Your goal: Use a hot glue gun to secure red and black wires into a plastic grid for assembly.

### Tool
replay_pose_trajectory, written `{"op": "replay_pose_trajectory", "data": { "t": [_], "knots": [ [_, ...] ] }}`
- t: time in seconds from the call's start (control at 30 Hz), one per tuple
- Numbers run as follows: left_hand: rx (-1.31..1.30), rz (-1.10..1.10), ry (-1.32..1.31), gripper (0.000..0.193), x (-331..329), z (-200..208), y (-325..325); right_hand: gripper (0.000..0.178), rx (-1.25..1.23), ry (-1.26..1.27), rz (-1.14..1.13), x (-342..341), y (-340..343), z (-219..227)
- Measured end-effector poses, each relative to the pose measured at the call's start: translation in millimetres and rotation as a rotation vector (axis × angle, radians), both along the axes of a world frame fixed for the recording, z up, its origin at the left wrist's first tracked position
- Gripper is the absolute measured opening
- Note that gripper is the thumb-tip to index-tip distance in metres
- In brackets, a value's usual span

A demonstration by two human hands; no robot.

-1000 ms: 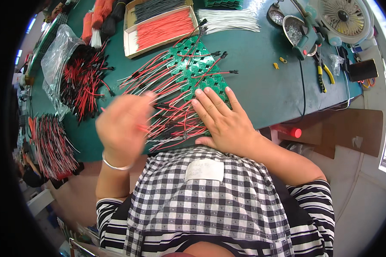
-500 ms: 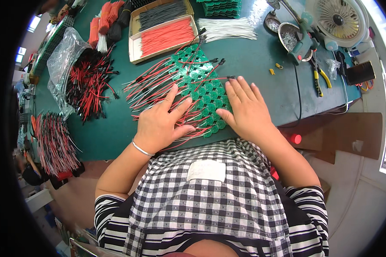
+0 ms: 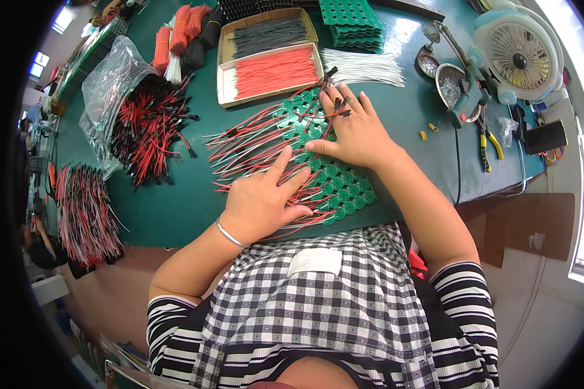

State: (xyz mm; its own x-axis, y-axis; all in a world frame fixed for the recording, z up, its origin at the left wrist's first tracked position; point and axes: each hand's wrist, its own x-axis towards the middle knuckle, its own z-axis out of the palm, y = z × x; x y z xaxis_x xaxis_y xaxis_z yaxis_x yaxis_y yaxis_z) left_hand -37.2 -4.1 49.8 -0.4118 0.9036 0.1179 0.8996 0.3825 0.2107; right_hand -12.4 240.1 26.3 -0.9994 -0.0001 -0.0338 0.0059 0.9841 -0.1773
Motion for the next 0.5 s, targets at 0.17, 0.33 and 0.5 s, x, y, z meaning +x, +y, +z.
{"op": "replay_pose_trajectory", "data": {
  "t": [0.17,0.33,0.5],
  "knots": [
    [-0.005,0.002,-0.039,0.063,1.5,2.1,-0.4,0.107,-0.051,0.006,-0.014,-10.4,-3.2,-2.1],
    [-0.034,0.011,-0.068,0.062,3.5,7.2,-0.5,0.109,0.010,0.034,-0.062,-2.0,-20.0,3.9],
    [-0.009,0.011,-0.047,0.062,4.7,8.6,0.4,0.102,-0.115,0.184,0.113,-7.8,-41.5,4.7]
  ]
}}
